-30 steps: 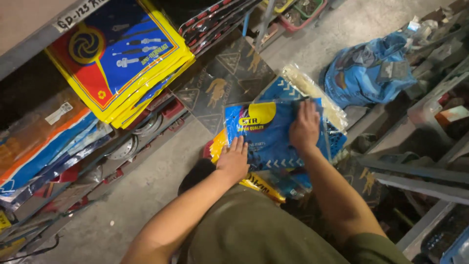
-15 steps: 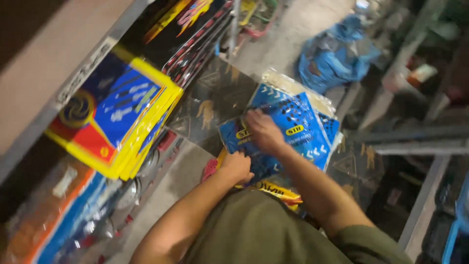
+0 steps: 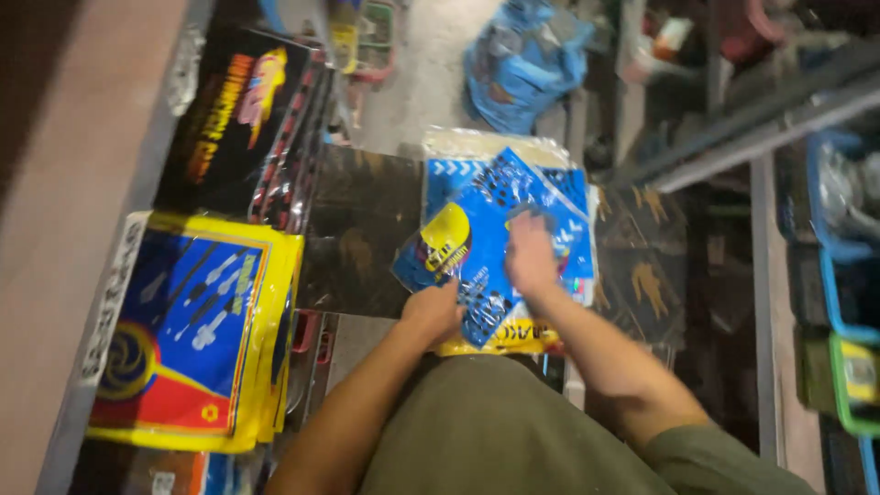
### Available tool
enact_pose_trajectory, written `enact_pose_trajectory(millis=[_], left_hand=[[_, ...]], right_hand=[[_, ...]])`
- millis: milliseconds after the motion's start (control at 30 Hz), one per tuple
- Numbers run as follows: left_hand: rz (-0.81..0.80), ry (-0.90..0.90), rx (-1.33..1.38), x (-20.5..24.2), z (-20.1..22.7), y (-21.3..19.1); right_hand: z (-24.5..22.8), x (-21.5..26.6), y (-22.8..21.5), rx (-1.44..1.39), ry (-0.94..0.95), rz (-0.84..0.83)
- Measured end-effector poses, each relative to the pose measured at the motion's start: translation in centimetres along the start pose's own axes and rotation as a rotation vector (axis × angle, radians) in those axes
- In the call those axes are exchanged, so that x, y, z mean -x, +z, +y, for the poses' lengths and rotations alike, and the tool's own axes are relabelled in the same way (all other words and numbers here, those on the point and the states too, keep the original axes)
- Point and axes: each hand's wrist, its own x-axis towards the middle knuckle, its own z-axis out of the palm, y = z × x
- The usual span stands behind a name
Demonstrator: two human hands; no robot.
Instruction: The person organizes and stacks various plastic-wrapped packages on a metal shelf. They pick up blue and yellow packages, align them, and place them into a neat pile on the shelf.
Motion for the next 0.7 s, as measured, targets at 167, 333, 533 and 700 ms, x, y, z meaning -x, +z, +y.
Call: enact_pose_trajectory(millis=[167, 333, 533, 700], left_hand=[[-0.01, -0.035, 0.008, 1.6, 2.3, -4.9], [0.054, -0.044, -0.005, -0.8, 2.4, -3.9], [0.015, -0.093, -0.06, -0.8, 3.1, -2.2], [0.059, -0.133, -0.044, -2.6, 2.8, 0.6]], right_hand=[[-12.1, 5.4, -7.0, -0.15, -0.137, 0.0], [-12.6, 9.2, -9.1, -0.119, -0.337, -0.184], [-5.6, 10.3, -10.3, -0.257, -0.238, -0.161], [2.1, 6.8, -9.9, -0.121, -0.035, -0.159]])
